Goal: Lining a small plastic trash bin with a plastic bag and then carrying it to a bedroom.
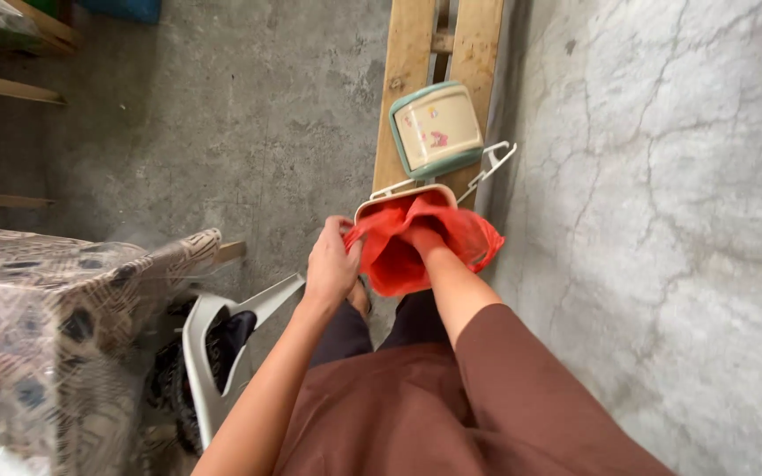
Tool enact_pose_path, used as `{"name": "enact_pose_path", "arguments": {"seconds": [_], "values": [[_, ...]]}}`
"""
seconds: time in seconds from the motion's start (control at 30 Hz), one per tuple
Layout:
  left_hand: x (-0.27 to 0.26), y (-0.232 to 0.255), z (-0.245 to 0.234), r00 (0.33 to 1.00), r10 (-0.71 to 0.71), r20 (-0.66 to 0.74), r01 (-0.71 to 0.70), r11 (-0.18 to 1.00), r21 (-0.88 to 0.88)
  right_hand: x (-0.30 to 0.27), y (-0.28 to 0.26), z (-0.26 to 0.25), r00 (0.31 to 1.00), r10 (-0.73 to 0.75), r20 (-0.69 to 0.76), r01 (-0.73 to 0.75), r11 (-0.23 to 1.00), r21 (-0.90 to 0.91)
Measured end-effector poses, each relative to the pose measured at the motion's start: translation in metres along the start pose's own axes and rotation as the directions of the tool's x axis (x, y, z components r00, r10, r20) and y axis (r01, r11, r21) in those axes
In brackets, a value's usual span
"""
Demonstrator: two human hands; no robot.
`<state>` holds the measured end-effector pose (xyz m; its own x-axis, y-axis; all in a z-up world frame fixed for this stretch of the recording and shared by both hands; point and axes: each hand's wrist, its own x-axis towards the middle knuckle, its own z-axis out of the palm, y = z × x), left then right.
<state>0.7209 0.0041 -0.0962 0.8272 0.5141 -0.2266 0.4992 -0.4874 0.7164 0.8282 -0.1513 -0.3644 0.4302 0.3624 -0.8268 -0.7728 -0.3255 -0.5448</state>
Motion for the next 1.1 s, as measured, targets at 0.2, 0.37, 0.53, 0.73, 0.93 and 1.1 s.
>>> {"name": "enact_pose_path", "arguments": {"seconds": [0.2, 0.37, 0.53, 0.73, 0.93, 1.1], "values": [[-0.014, 0.018, -0.016, 0.984, -0.179, -0.001, 0.178, 0.983, -0.05, 0.006, 0.021, -0.002, 0.853, -0.312, 0.419, 0.492, 0.211, -0.844], [-0.036, 0.044, -0.037, 0.838, 0.504, -0.212, -0.456, 0.858, 0.237, -0.205, -0.064, 0.036, 0.959, -0.106, 0.262, 0.281, 0.236, -0.93], [-0.039, -0.036, 0.019, 0.541, 0.754, 0.372, -0.841, 0.476, 0.259, -0.246, -0.056, 0.009, 0.884, -0.315, 0.346, 0.388, 0.08, -0.918], [-0.047, -0.08, 0.046, 0.773, 0.229, 0.592, -0.621, 0.466, 0.63, -0.258, -0.032, -0.066, 0.852, -0.508, 0.127, 0.324, 0.321, -0.89], [-0.06, -0.074, 0.052, 0.805, 0.459, 0.376, -0.593, 0.639, 0.489, -0.21, -0.016, -0.11, 0.8, -0.6, 0.014, 0.447, 0.58, -0.681], [-0.061, -0.097, 0.045, 0.803, 0.248, 0.541, -0.494, 0.785, 0.374, -0.142, 0.017, -0.155, 0.983, -0.171, 0.07, 0.14, 0.935, 0.327]]}}
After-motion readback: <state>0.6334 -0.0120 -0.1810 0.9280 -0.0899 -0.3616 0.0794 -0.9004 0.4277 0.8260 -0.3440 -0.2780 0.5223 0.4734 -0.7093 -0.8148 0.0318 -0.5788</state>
